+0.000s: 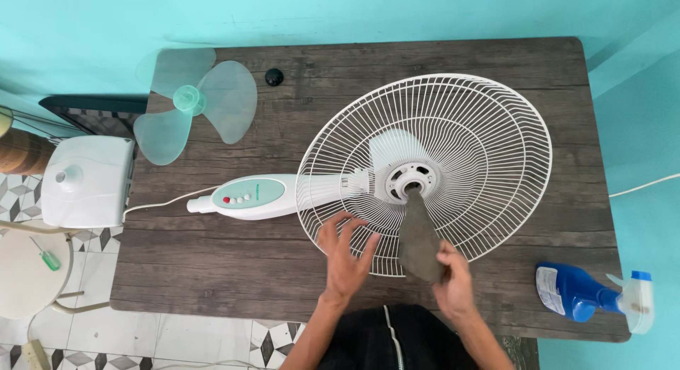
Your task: The person cleans a disassembled table fan using a cloth and spray bottle. They wipe the fan blades, the front grille, and the motor housing, then reassemble the fan by attaching the blades and securing the central cap.
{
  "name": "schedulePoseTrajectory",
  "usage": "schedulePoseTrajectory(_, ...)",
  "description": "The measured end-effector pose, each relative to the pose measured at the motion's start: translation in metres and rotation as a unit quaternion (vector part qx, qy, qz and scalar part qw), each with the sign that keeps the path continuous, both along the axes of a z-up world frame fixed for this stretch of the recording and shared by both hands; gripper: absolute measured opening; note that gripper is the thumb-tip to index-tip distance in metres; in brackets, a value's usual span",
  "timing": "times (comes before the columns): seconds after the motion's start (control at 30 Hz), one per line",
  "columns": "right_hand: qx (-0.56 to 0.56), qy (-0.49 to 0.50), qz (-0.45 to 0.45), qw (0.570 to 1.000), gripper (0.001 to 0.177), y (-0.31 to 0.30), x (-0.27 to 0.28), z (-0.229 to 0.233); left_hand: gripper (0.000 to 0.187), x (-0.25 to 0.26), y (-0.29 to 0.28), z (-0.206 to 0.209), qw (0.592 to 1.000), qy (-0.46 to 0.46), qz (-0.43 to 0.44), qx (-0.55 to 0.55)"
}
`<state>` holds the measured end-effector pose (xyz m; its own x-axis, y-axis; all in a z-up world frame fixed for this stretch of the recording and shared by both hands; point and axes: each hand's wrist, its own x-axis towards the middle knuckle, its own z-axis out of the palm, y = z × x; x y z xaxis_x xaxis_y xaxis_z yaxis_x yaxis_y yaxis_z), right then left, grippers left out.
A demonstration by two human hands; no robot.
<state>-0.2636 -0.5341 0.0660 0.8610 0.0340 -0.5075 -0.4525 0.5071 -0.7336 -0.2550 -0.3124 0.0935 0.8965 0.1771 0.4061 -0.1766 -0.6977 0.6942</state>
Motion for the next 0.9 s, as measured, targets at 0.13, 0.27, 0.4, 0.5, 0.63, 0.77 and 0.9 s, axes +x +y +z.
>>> schedulePoseTrajectory(0.13, 0.062, -0.101, 0.063, 0.991, 0.007, 0.005, -0.021, -0.039, 0.035, 0.010, -0.018, 0.000, 0.819, 0.340, -0.149, -0.438)
schedulePoseTrajectory(0.27, -0.021, -0.151, 0.152, 0.976, 0.025, 0.001, -0.039, -0.057, 0.023, 0.015, -0.022, -0.015, 0.742, 0.404, -0.184, -0.503)
schedulePoseTrajectory(0.4, -0.009, -0.080, 0.148, 0.986, 0.035, 0.011, -0.035, -0.009, 0.017, 0.010, -0.016, -0.028, 0.732, 0.375, -0.226, -0.522)
schedulePoseTrajectory(0.5, 0.007, 0.022, 0.157, 0.987, 0.050, 0.018, -0.027, 0.013, 0.019, 0.007, -0.015, -0.033, 0.735, 0.337, -0.267, -0.524)
schedulePoseTrajectory(0.63, -0.115, 0.040, 0.198, 0.973, 0.044, 0.002, -0.023, 0.008, 0.025, 0.010, -0.020, -0.024, 0.840, 0.311, -0.277, -0.348)
schedulePoseTrajectory(0.77, -0.272, -0.039, 0.091, 0.957, 0.039, -0.031, 0.001, 0.006, 0.032, 0.024, -0.023, -0.012, 0.916, 0.248, -0.215, -0.230)
schedulePoseTrajectory(0.9, -0.514, -0.170, 0.081, 0.837, 0.034, -0.052, 0.053, 0.032, 0.047, 0.049, -0.026, 0.000, 0.939, 0.221, -0.169, -0.202)
